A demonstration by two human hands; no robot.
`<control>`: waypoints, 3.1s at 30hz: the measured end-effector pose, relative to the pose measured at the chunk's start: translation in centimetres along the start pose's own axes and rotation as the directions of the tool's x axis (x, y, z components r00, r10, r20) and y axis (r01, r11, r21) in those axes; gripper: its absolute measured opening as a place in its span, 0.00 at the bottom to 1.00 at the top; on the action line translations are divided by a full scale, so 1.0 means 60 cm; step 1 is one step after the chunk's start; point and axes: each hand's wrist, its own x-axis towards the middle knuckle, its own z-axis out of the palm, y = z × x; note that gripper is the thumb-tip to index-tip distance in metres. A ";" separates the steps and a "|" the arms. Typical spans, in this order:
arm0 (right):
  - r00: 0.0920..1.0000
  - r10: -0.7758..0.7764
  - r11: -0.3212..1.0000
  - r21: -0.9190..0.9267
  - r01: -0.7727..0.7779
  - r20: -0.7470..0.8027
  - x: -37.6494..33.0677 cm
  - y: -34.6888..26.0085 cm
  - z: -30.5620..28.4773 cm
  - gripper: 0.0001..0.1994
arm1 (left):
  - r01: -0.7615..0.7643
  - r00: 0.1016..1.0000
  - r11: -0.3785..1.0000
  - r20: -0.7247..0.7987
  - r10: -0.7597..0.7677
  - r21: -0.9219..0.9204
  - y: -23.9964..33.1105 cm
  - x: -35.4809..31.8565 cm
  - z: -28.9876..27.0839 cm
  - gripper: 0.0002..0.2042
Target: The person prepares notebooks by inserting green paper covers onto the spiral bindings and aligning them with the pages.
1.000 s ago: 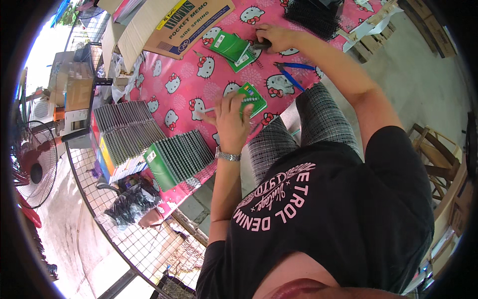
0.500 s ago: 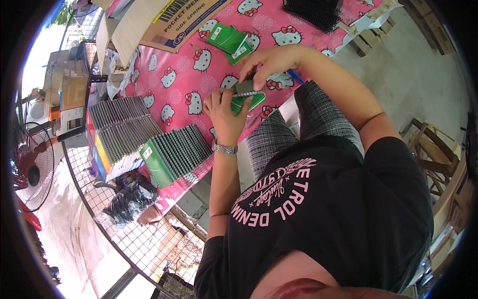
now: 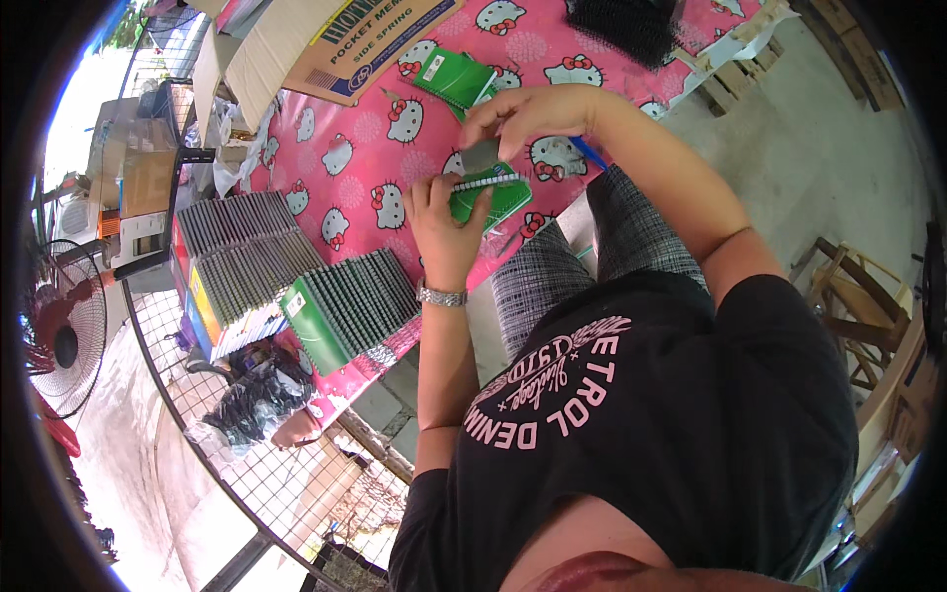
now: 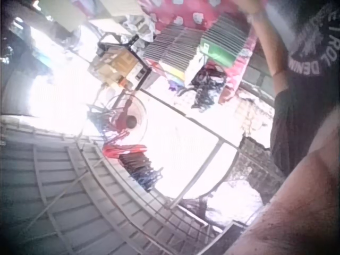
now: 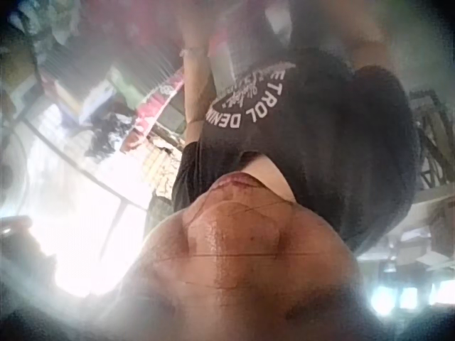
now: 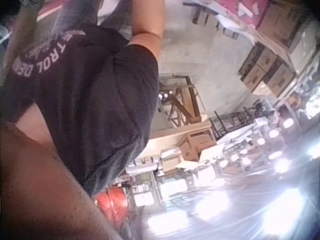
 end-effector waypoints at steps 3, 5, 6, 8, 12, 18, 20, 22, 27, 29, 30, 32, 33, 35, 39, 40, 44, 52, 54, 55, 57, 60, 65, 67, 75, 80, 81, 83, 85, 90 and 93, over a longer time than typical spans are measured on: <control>0.995 0.092 0.959 -0.265 -0.099 -0.038 0.017 -0.010 -0.005 0.24 | 0.029 1.000 0.999 0.007 -0.029 0.027 -0.018 0.008 -0.015 0.17; 0.995 0.099 0.962 -0.252 -0.102 -0.025 0.024 -0.010 -0.004 0.24 | 0.066 0.998 0.997 0.023 -0.065 -0.044 -0.025 0.002 -0.019 0.16; 0.999 0.003 1.000 0.029 -0.004 0.035 0.027 -0.005 0.001 0.24 | 0.085 0.996 0.993 0.027 -0.083 -0.080 -0.029 0.001 -0.021 0.16; 0.999 -0.012 0.996 0.089 0.010 0.031 0.032 -0.003 0.002 0.23 | 0.120 0.992 0.979 0.059 -0.112 -0.165 -0.036 0.010 -0.021 0.16; 1.000 0.001 0.996 0.084 -0.003 0.022 0.042 -0.002 0.005 0.23 | 0.320 0.947 0.856 0.157 -0.280 -0.405 -0.039 -0.001 -0.016 0.14; 0.836 -0.139 0.560 -0.739 -0.375 -0.530 0.021 0.027 -0.047 0.22 | 0.386 0.922 0.831 0.165 -0.349 -0.401 -0.067 -0.014 -0.007 0.11; 0.524 -0.326 0.251 -0.607 -0.754 -0.787 -0.010 0.028 -0.073 0.25 | 0.391 0.916 0.789 0.122 -0.381 -0.474 -0.077 -0.026 -0.001 0.10; 0.538 -0.389 0.179 -0.634 -0.752 -0.748 -0.085 0.093 -0.144 0.31 | 0.337 0.923 0.723 0.061 -0.379 -0.603 -0.060 -0.011 0.011 0.10; 0.453 -0.590 0.344 -0.716 -0.607 -0.668 -0.115 0.131 -0.008 0.33 | 0.348 0.877 0.656 -0.013 -0.479 -0.670 -0.054 -0.037 0.013 0.10; 0.579 -0.538 0.093 -0.726 -0.681 -0.613 -0.133 0.166 0.054 0.29 | 0.425 0.853 0.646 0.043 -0.520 -0.634 -0.065 -0.042 0.021 0.12; 0.594 -0.491 0.122 -0.726 -0.677 -0.637 -0.141 0.170 0.067 0.29 | 0.465 0.838 0.640 0.072 -0.541 -0.612 -0.064 -0.041 0.022 0.13; 0.624 -0.393 0.181 -0.723 -0.667 -0.675 -0.149 0.167 0.087 0.29 | 0.298 0.885 0.697 -0.085 -0.458 -0.652 -0.048 -0.037 0.037 0.12; 0.594 -0.379 0.252 -0.697 -0.672 -0.710 -0.147 0.159 0.091 0.27 | 0.211 0.895 0.719 -0.165 -0.414 -0.662 -0.040 -0.036 0.041 0.11; 0.505 -0.477 0.513 -0.695 -0.504 -0.719 -0.141 0.131 0.113 0.27 | 0.242 0.900 0.735 -0.135 -0.414 -0.634 -0.040 -0.038 0.035 0.11; 0.598 -0.579 0.535 -0.812 -0.233 -0.554 -0.106 0.085 0.174 0.29 | 0.343 0.876 0.631 -0.005 -0.482 -0.696 -0.049 -0.037 0.031 0.09; 0.663 -0.563 0.518 -0.836 -0.181 -0.493 -0.092 0.071 0.187 0.29 | 0.352 0.878 0.653 -0.005 -0.479 -0.671 -0.053 -0.040 0.030 0.08; 0.744 -0.539 0.453 -0.881 -0.139 -0.395 -0.048 0.046 0.212 0.30 | 0.228 0.893 0.725 -0.157 -0.422 -0.650 -0.035 -0.033 0.036 0.06; 0.743 -0.532 0.409 -0.891 -0.196 -0.407 -0.018 0.048 0.224 0.29 | 0.309 0.939 0.854 -0.006 -0.343 -0.420 -0.079 -0.045 0.025 0.09; 0.734 -0.551 0.380 -0.902 -0.204 -0.398 -0.017 0.049 0.225 0.29 | 0.191 0.935 0.755 -0.118 -0.334 -0.628 -0.051 -0.037 0.029 0.11; 0.729 -0.560 0.365 -0.907 -0.209 -0.393 -0.017 0.049 0.226 0.29 | 0.188 0.941 0.763 -0.109 -0.321 -0.618 -0.051 -0.037 0.030 0.11; 0.738 -0.558 0.334 -0.917 -0.218 -0.379 -0.016 0.044 0.230 0.28 | 0.184 0.950 0.783 -0.098 -0.298 -0.594 -0.057 -0.045 0.028 0.11; 0.741 -0.562 0.287 -0.927 -0.244 -0.369 -0.013 0.040 0.235 0.25 | 0.206 0.932 0.680 -0.072 -0.356 -0.704 -0.067 -0.055 0.035 0.11; 0.782 -0.316 0.741 -0.655 -0.151 -0.537 -0.017 0.039 0.239 0.22 | 0.261 0.891 0.710 -0.119 -0.437 -0.654 -0.063 -0.069 0.043 0.09; 0.858 0.085 0.993 0.109 -0.034 -0.506 -0.017 0.027 0.228 0.22 | 0.216 0.895 0.771 -0.193 -0.401 -0.599 -0.066 -0.067 0.049 0.10; 0.601 -0.352 0.584 -0.670 -0.458 -0.718 -0.130 0.107 0.107 0.25 | 0.025 0.977 0.966 -0.199 -0.079 -0.257 -0.021 0.162 0.017 0.12; 0.646 -0.364 0.188 -0.732 -0.655 -0.671 -0.168 0.147 0.044 0.25 | 0.087 0.995 0.974 -0.059 -0.076 0.210 -0.057 0.309 0.098 0.18; 0.589 -0.415 0.280 -0.713 -0.643 -0.694 -0.162 0.140 0.018 0.23 | 0.118 0.993 0.902 -0.058 -0.104 0.415 -0.079 0.313 0.119 0.19; 0.472 -0.552 0.172 -0.647 -0.743 -0.688 -0.144 0.112 -0.045 0.17 | -0.105 0.956 0.929 0.293 -0.004 0.356 -0.158 0.279 0.150 0.22; 0.336 -0.699 0.076 -0.533 -0.842 -0.631 -0.163 0.102 -0.128 0.14 | -0.137 0.884 0.953 0.467 -0.005 0.270 -0.156 0.270 0.182 0.24; 0.478 -0.574 -0.203 -0.450 -0.870 -0.665 -0.193 0.101 -0.202 0.11 | 0.124 0.823 0.957 0.511 -0.246 0.261 -0.092 0.225 0.168 0.23; 0.507 -0.574 -0.225 -0.471 -0.853 -0.643 -0.180 0.088 -0.203 0.12 | 0.077 0.913 0.936 0.354 -0.205 0.344 -0.090 0.180 0.139 0.24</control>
